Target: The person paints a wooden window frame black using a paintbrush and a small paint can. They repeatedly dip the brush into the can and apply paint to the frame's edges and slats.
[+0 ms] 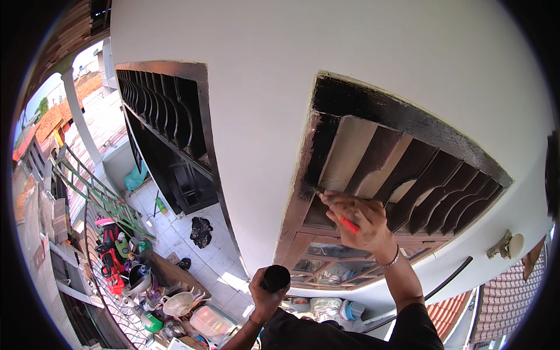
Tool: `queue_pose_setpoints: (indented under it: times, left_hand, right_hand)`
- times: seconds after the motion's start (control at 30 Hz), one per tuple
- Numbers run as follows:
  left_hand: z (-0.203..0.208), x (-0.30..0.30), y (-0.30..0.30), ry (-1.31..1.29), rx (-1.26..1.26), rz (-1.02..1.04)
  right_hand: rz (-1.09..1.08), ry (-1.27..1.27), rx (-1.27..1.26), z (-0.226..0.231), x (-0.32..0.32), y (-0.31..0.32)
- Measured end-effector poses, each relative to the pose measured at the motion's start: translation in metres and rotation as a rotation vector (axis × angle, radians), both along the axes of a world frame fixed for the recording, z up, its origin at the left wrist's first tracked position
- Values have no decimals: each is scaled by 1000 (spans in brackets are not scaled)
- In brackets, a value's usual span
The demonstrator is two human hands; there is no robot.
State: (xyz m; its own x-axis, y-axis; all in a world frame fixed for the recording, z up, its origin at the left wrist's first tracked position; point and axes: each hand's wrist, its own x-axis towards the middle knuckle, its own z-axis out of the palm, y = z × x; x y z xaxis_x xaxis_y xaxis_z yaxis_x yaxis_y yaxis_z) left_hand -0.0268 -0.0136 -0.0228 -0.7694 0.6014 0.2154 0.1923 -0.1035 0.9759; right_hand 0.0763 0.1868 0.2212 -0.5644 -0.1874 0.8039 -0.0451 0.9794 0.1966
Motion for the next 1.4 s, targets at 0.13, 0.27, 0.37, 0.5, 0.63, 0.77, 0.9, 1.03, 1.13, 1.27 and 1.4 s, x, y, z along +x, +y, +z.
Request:
queue_pose_setpoints:
  times: [0.13, 0.27, 0.37, 0.5, 0.63, 0.77, 0.9, 1.03, 1.13, 1.27, 1.4]
  left_hand:
    - [4, 0, -2, 42, 51, -26]
    - [19, 0, 0, 203, 29, 25]
    - [13, 4, -1, 166, 35, 43]
    - [17, 3, -13, 169, -2, 67]
    - [18, 1, -22, 191, -30, 65]
    - [31, 2, -13, 199, -28, 34]
    - [36, 4, -13, 139, -51, -5]
    - [29, 4, -15, 113, -65, -2]
    - [27, 7, -19, 71, -65, 4]
    - [22, 6, -22, 70, -129, -25]
    - [20, 4, -14, 104, -74, -28]
  right_hand:
    - [-27, 313, 48, 76, -13, 4]
    - [-20, 365, 264, 71, -12, -6]
    - [-148, 148, 480, 26, -15, -5]
    - [-106, -82, 583, -24, -4, -4]
    - [104, -101, 270, -2, -7, -11]
    - [-95, 115, 209, 71, -6, 3]
    - [122, 384, 30, 75, -4, 1]
    - [389, 398, -418, 14, 9, -18]
    - [279, 244, -720, -20, 12, -12]
    - [199, 196, -895, -25, -6, 0]
    - [52, 217, -652, -1, -29, 20]
